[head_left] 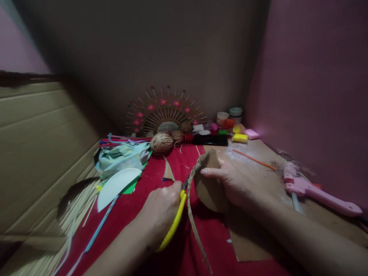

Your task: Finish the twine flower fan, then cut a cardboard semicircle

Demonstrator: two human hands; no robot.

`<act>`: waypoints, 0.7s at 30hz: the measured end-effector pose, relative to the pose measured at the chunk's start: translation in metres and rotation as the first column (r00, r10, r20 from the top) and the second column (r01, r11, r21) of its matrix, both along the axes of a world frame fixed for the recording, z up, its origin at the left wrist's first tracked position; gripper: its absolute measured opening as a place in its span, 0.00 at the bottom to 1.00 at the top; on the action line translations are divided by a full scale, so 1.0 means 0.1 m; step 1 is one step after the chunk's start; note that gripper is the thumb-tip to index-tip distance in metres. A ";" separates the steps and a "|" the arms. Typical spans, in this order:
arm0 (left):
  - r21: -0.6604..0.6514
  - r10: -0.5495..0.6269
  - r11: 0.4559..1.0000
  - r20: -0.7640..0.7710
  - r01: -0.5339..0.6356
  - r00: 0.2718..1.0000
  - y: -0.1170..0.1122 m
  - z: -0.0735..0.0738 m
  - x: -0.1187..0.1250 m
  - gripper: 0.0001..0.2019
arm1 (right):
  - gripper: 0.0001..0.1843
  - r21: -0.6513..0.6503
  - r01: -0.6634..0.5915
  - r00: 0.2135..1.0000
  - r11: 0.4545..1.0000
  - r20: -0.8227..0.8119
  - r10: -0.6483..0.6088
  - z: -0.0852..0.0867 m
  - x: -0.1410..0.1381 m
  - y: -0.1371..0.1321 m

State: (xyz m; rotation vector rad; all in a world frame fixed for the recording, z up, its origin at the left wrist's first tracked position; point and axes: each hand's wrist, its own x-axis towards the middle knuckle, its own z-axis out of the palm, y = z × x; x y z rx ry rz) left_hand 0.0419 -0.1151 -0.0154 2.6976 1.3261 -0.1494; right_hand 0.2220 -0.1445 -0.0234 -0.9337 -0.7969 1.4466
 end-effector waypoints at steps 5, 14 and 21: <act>-0.017 0.013 1.000 -0.008 -0.013 1.000 0.00 0.05 0.01 0.07 | 0.09 -0.042 -0.015 1.000 0.999 0.001 0.015 0.02 0.01 -0.01; -0.080 0.016 0.997 0.160 -0.003 0.987 0.01 0.01 0.01 0.13 | 0.10 -0.045 -0.055 0.998 0.997 0.035 0.057 0.01 -0.01 -0.01; 0.038 -0.004 0.999 -0.055 0.006 0.998 0.01 0.06 0.04 0.10 | 0.11 -0.036 -0.089 0.995 0.995 0.041 0.091 0.05 -0.01 -0.02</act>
